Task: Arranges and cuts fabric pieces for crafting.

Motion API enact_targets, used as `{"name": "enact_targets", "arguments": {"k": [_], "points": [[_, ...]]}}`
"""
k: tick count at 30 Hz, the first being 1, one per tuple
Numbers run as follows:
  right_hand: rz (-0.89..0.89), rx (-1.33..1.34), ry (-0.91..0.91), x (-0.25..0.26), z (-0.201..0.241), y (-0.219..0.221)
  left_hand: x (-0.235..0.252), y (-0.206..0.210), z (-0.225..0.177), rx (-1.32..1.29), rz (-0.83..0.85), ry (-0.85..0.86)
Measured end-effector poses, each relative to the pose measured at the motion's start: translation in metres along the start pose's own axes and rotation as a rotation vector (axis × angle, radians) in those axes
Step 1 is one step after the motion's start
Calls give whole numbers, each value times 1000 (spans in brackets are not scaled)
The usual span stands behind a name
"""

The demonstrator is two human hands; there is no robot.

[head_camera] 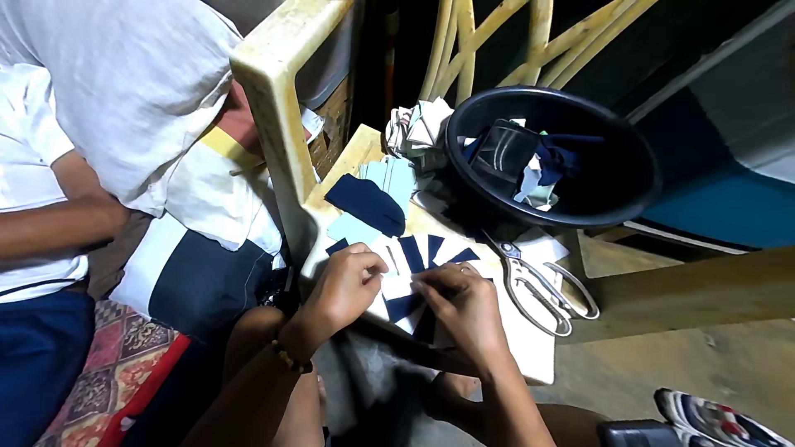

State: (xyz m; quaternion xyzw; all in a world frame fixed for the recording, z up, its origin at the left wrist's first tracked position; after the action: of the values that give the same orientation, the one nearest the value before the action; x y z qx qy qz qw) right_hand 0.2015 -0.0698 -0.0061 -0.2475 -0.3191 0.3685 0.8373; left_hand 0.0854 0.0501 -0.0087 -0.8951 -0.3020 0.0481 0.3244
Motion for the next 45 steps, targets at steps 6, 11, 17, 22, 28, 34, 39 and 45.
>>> {"name": "enact_targets", "arguments": {"k": [6, 11, 17, 22, 28, 34, 39, 45], "points": [[7, 3, 6, -1, 0, 0, -1, -12, 1, -41, -178, 42], [6, 7, 9, 0, 1, 0, -2, 12, -9, 29, 84, 174], [5, -8, 5, 0, 1, 1, -1, 21, -8, 142, 214, 82], [-17, -95, -14, 0, 2, 1, -1, 20, -10, 141, 205, 84], [-131, -202, -159, -5, 21, -2, -1, 19, -10, 134, 180, 110], [151, -378, -217, -39, 50, 37, -1, 19, -9, 124, 169, 88], [197, -526, -247, -50, 34, 47, 0, 18, -9, 130, 168, 85], [139, -504, -294, -53, 31, 49, -1, 14, -10, 68, 173, 130]]}}
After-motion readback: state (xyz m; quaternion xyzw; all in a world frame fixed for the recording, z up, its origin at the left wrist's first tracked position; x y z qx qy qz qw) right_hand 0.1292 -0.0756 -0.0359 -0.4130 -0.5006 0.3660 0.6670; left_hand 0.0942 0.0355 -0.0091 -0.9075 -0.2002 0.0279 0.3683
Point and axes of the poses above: each hand's wrist, its own x-axis towards the middle knuckle, its own y-axis out of the palm, z = x × y, the point moved 9 cm from there along x, towards the middle knuckle, and after that the axes turned 2 degrees about y, right-handed, at the moved point
